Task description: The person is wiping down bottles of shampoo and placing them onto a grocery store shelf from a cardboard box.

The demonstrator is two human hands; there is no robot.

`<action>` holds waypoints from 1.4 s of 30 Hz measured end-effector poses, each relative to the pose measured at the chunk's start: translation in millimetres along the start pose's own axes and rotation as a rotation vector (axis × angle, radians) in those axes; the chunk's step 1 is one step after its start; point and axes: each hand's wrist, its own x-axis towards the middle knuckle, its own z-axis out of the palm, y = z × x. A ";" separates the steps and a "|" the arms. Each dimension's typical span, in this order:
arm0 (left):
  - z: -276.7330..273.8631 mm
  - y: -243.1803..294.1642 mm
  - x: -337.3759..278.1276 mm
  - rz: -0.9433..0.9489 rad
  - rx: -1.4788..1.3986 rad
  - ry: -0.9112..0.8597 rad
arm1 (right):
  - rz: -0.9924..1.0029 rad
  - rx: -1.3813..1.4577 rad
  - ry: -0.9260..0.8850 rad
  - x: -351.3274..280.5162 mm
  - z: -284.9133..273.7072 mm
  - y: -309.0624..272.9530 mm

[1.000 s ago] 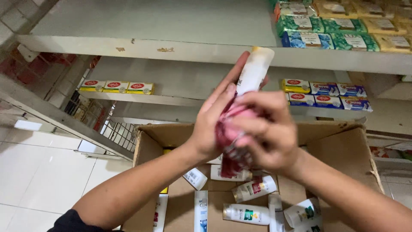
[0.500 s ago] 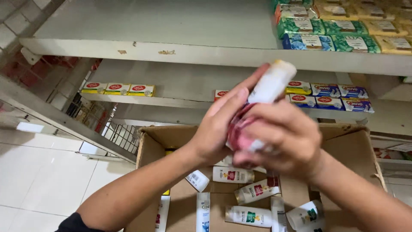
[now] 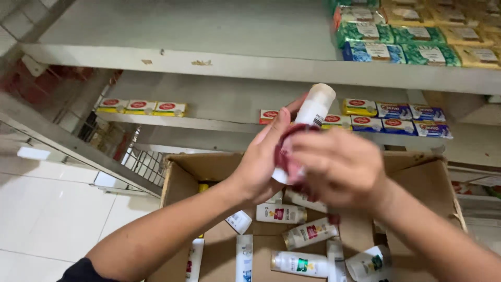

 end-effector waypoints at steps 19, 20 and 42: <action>-14.7 6.8 2.1 -0.116 0.091 0.142 | 0.194 0.129 0.155 -7.0 7.0 0.8; -12.0 7.3 2.7 -0.084 0.125 0.143 | 0.100 0.146 0.051 -7.1 7.7 -1.9; -24.5 15.9 11.8 -0.086 0.509 0.363 | 0.036 0.124 -0.023 -22.3 19.7 -6.8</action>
